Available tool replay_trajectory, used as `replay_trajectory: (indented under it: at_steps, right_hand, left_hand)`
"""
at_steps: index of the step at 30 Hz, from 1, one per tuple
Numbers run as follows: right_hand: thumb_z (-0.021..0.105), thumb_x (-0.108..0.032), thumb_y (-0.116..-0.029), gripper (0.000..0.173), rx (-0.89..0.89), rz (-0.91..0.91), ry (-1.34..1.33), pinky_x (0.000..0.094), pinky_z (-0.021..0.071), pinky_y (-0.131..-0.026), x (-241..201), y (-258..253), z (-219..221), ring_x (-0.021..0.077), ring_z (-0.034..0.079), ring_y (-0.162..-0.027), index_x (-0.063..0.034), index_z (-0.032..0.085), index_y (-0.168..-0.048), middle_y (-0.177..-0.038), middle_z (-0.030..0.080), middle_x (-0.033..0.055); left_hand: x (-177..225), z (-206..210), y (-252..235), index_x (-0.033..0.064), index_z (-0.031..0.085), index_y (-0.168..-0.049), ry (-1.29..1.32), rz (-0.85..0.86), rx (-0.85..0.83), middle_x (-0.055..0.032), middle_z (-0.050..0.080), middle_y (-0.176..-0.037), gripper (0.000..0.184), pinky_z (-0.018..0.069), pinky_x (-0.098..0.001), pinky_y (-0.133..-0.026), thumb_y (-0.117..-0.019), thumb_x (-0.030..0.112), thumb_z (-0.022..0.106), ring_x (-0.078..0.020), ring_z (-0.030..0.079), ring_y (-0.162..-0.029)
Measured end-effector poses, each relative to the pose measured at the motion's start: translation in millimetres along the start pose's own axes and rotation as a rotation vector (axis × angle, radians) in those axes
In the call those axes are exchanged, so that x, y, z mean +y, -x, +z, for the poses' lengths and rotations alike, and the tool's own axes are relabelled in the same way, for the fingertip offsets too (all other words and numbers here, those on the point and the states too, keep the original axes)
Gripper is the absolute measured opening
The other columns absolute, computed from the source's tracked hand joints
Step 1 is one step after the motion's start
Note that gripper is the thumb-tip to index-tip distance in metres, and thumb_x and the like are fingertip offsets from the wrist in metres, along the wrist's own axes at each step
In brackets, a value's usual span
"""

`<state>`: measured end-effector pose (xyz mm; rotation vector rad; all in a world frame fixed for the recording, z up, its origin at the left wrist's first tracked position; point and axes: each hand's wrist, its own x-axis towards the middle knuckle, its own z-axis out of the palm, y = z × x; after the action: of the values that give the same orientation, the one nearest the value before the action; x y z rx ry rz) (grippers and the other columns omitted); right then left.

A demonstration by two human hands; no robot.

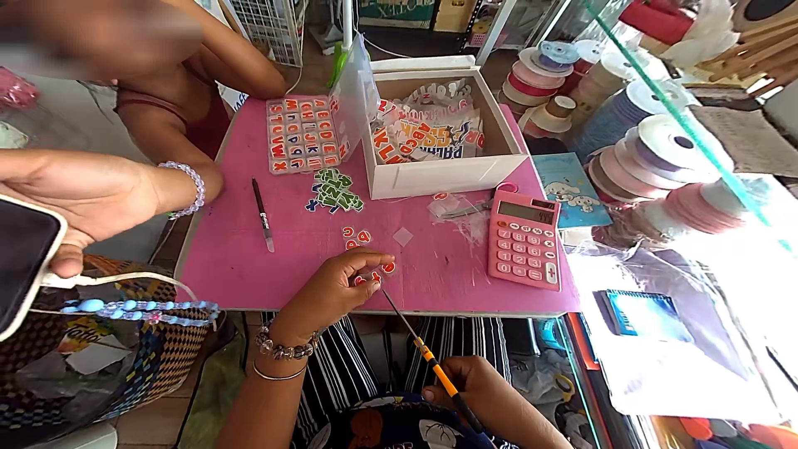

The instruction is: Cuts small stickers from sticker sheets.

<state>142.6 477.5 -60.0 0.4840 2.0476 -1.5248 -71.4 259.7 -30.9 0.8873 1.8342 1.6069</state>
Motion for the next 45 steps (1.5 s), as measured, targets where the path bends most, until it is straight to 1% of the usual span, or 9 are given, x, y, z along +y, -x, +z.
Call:
replay_trajectory:
  at_steps: [4,9,21,31,35,37,40,42,45]
  right_hand:
    - [0.081,-0.053,-0.0813,0.044,-0.022,0.039,0.014,0.0221,0.0456,-0.050,-1,0,-2,0.0030,0.053,-0.050,-0.0128,0.062,-0.081,-0.060,0.055,-0.0069]
    - [0.080,-0.051,-0.0834,0.043,-0.044,0.035,-0.010,0.0224,0.0459,-0.051,-8,-6,-1,0.0035,0.053,-0.050,-0.0122,0.062,-0.082,-0.061,0.055,-0.0064]
    - [0.081,-0.048,-0.0849,0.041,-0.003,0.007,-0.024,0.0219,0.0471,-0.049,-19,-16,-1,0.0037,0.054,-0.048,-0.0115,0.063,-0.078,-0.058,0.057,-0.0054]
    - [0.080,-0.049,-0.0846,0.041,0.016,-0.005,-0.019,0.0216,0.0479,-0.048,-16,-19,1,0.0036,0.055,-0.047,-0.0124,0.063,-0.077,-0.057,0.057,-0.0055]
    - [0.080,-0.050,-0.0846,0.042,-0.005,-0.001,-0.019,0.0214,0.0475,-0.049,-16,-14,-2,0.0033,0.055,-0.048,-0.0127,0.063,-0.077,-0.058,0.057,-0.0059]
    - [0.080,-0.051,-0.0835,0.042,-0.005,0.002,-0.020,0.0211,0.0469,-0.048,-12,-11,-3,0.0027,0.054,-0.047,-0.0135,0.063,-0.076,-0.057,0.057,-0.0067]
    - [0.081,-0.051,-0.0828,0.042,0.003,0.029,-0.014,0.0211,0.0469,-0.048,-8,-8,-3,0.0027,0.054,-0.047,-0.0134,0.063,-0.076,-0.057,0.057,-0.0065]
    - [0.081,-0.050,-0.0833,0.042,0.003,0.048,-0.001,0.0219,0.0465,-0.048,-8,-6,-3,0.0035,0.054,-0.048,-0.0125,0.063,-0.077,-0.058,0.056,-0.0059]
    - [0.081,-0.049,-0.0836,0.041,-0.005,0.070,-0.011,0.0225,0.0469,-0.048,-9,-4,-3,0.0042,0.054,-0.047,-0.0127,0.062,-0.077,-0.058,0.057,-0.0055]
  left_hand:
    - [-1,-2,0,0.0068,0.067,-0.130,0.019,0.001,-0.014,-0.0017,0.062,-0.134,0.038,0.0526,-0.0144,-0.064,-0.0923,0.001,0.067,0.0007,0.061,-0.077]
    - [-1,-3,1,0.0070,0.068,-0.129,0.031,-0.005,-0.033,-0.0010,0.063,-0.132,0.038,0.0517,-0.0139,-0.062,-0.0911,0.000,0.067,0.0013,0.060,-0.075]
    - [0,-6,0,0.0058,0.068,-0.129,0.030,-0.016,-0.097,-0.0006,0.063,-0.133,0.038,0.0522,-0.0144,-0.066,-0.0915,0.000,0.067,0.0012,0.061,-0.080]
    - [1,-6,0,0.0071,0.068,-0.130,0.040,-0.029,-0.108,-0.0001,0.062,-0.133,0.039,0.0500,-0.0131,-0.063,-0.0915,0.000,0.066,0.0022,0.059,-0.077]
    - [4,-7,-2,0.0069,0.065,-0.132,0.056,-0.046,-0.026,-0.0011,0.063,-0.133,0.040,0.0499,-0.0139,-0.059,-0.0930,0.002,0.065,0.0015,0.059,-0.071]
    - [6,-8,-5,0.0089,0.065,-0.133,-0.078,-0.088,0.105,-0.0023,0.064,-0.130,0.037,0.0517,-0.0170,-0.065,-0.0960,0.006,0.063,-0.0012,0.061,-0.078]
    - [15,-10,-11,0.0122,0.065,-0.132,-0.329,-0.215,0.210,-0.0056,0.060,-0.135,0.034,0.0565,-0.0267,-0.076,-0.0995,0.006,0.060,-0.0094,0.065,-0.093]
    - [22,-11,-16,0.0126,0.067,-0.129,-0.411,-0.293,0.209,-0.0055,0.056,-0.140,0.031,0.0567,-0.0267,-0.076,-0.1002,0.004,0.059,-0.0099,0.065,-0.093]
    - [25,-9,-19,0.0127,0.067,-0.131,-0.461,-0.331,0.205,-0.0075,0.050,-0.145,0.032,0.0562,-0.0258,-0.073,-0.1007,0.004,0.058,-0.0105,0.064,-0.091]
